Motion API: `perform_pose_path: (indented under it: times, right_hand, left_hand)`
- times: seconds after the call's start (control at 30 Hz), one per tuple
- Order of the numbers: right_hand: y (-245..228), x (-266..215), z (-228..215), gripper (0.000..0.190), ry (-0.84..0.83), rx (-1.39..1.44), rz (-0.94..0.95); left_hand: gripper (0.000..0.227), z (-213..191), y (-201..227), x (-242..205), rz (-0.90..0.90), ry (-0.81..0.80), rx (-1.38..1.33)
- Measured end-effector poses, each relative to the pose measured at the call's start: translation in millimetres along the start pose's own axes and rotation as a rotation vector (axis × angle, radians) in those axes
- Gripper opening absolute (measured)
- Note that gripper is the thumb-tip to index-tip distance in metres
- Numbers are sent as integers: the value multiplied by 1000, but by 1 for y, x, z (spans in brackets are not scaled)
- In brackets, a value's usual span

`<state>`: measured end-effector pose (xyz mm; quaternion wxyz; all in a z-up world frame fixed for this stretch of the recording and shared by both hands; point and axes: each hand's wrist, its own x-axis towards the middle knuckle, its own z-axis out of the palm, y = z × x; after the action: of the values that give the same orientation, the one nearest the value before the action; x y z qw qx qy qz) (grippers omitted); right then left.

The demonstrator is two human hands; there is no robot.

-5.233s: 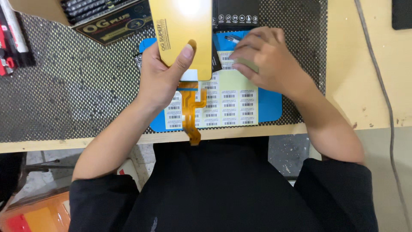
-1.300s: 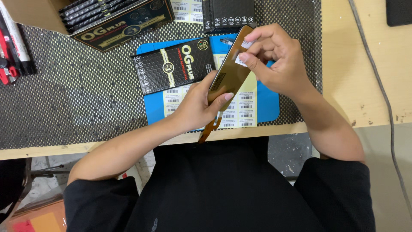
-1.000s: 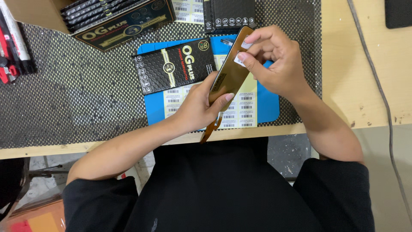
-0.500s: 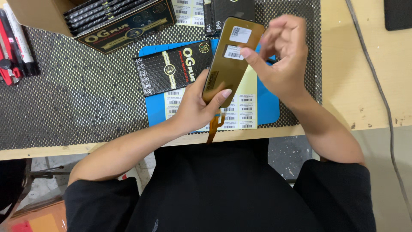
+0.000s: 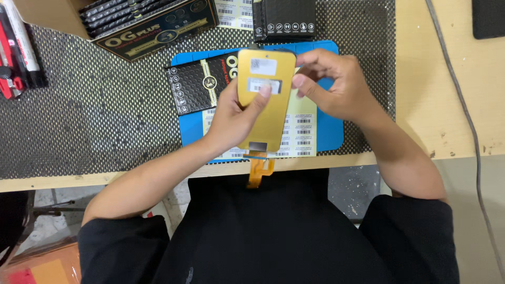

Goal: The person repeatedly unpacks small black boxes, removes a gold-colored electronic component, and writes on a label with a pen. The person then places the component back into the box and repeats the process with several other units.

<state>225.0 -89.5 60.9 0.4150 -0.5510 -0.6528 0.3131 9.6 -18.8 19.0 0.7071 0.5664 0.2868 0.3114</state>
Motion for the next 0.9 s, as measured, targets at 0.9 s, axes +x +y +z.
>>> perform_pose_path:
  times: [0.9]
  right_hand:
    - [-10,-4,-49,8,-161,-255,305]
  left_hand:
    - [41,-13,5,7,55,161,-218]
